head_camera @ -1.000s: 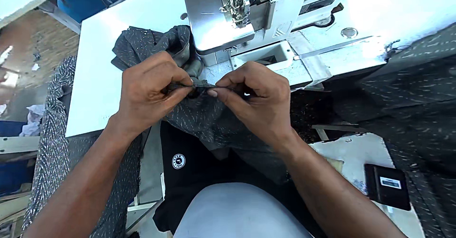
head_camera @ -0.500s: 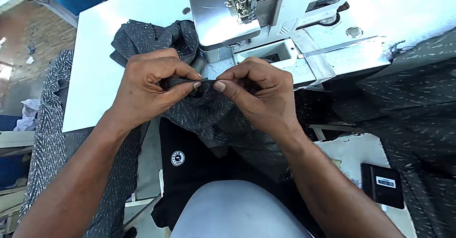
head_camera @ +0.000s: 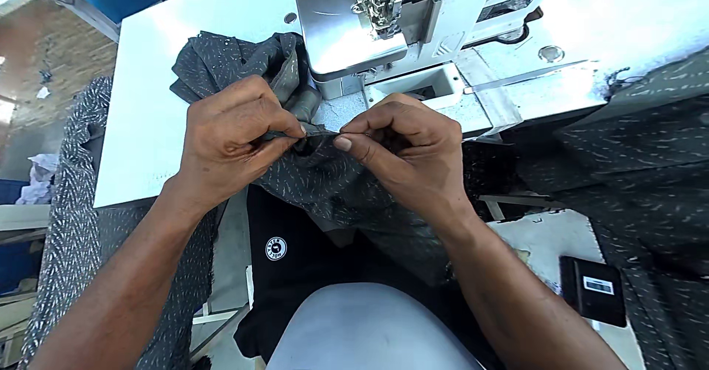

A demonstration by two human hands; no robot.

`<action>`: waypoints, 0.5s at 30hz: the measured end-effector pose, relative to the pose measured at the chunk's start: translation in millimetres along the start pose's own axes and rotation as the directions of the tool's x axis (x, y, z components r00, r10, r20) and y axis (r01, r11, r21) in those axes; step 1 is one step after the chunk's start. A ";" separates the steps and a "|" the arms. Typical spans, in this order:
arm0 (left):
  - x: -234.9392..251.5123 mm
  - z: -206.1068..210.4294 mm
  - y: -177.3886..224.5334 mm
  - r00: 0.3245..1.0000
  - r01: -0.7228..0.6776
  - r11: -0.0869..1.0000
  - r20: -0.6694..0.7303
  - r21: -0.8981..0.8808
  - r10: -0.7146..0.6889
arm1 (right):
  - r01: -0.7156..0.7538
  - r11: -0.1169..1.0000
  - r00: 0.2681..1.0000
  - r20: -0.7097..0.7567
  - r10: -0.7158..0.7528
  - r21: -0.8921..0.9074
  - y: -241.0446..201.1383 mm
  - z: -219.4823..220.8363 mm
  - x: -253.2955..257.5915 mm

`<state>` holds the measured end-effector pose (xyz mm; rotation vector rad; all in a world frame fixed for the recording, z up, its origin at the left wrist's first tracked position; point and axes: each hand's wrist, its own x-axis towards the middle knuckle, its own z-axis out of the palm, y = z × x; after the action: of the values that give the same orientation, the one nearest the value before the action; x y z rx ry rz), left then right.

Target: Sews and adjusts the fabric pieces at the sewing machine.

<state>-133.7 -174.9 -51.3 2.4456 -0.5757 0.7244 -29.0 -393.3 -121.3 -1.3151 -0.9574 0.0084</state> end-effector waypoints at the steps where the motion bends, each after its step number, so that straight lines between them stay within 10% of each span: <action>1: -0.5 0.2 -0.3 1.000 -0.007 1.000 -0.006 0.017 0.007 | 0.006 1.000 1.000 0.000 -0.006 -0.001 0.1 0.0 -0.2; 15: -2.1 -0.4 1.8 0.996 -0.089 0.988 -0.019 0.125 0.093 | 0.094 0.992 0.995 0.039 -0.091 -0.078 -3.0 -1.6 -1.4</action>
<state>-136.4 -175.6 -51.6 2.5342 -0.6542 0.8498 -30.5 -396.3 -119.6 -1.3465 -1.0572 -0.0791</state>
